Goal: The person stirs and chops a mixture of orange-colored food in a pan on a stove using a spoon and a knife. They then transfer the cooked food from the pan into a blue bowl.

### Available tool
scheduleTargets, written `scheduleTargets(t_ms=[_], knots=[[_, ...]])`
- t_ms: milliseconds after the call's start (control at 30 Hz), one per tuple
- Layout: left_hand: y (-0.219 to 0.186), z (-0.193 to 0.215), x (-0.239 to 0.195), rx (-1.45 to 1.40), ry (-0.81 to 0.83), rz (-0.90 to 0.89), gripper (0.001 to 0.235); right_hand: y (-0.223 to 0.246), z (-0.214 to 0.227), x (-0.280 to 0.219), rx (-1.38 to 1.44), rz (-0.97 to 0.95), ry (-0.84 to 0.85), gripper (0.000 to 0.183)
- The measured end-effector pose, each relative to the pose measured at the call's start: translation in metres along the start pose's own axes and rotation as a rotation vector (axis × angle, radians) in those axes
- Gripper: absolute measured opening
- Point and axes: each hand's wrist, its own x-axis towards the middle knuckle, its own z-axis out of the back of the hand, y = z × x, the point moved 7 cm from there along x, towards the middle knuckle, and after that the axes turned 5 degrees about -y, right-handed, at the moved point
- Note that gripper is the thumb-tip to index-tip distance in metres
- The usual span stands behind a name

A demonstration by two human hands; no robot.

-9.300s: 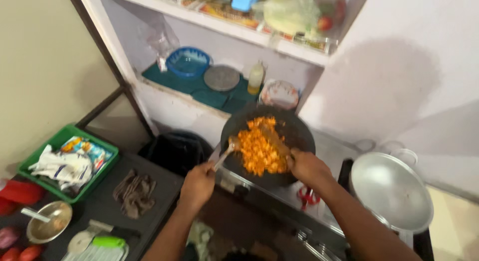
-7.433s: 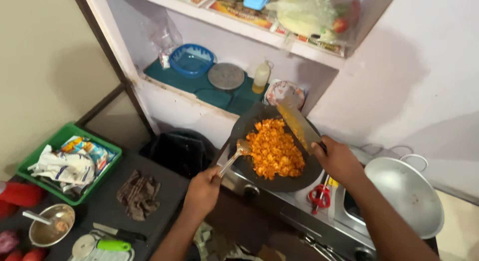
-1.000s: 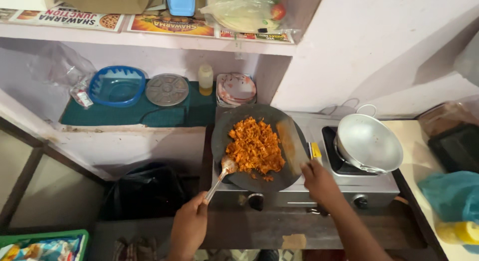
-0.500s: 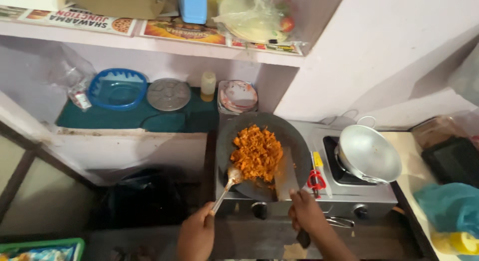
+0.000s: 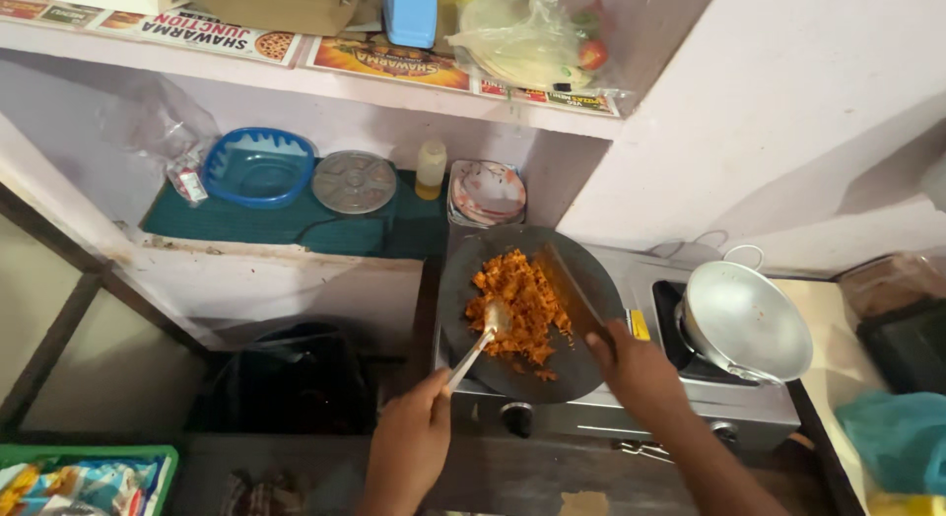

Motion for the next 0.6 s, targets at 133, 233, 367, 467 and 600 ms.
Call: scheduleTargets(t_ms=[133,233,367,467,600], knots=[[0.002,-0.025,0.015,-0.037,0.015,0.084,0.029,-0.003,0.028,0.015,0.229,0.053,0.045,0.039],[0.003,-0.025,0.013,-0.149,-0.142,0.029,0.03,0.001,0.037,0.03,0.187,0.177,-0.001,0.04],[0.021,-0.024,-0.003,-0.243,-0.147,0.156,0.032,0.004,0.022,0.047,0.159,0.248,0.01,0.043],[0.023,-0.027,-0.013,-0.257,-0.147,0.254,0.031,0.005,-0.021,0.05,-0.091,0.36,0.309,0.046],[0.01,-0.034,-0.031,-0.16,-0.221,0.363,0.031,-0.017,-0.016,0.077,-0.205,0.335,0.346,0.046]])
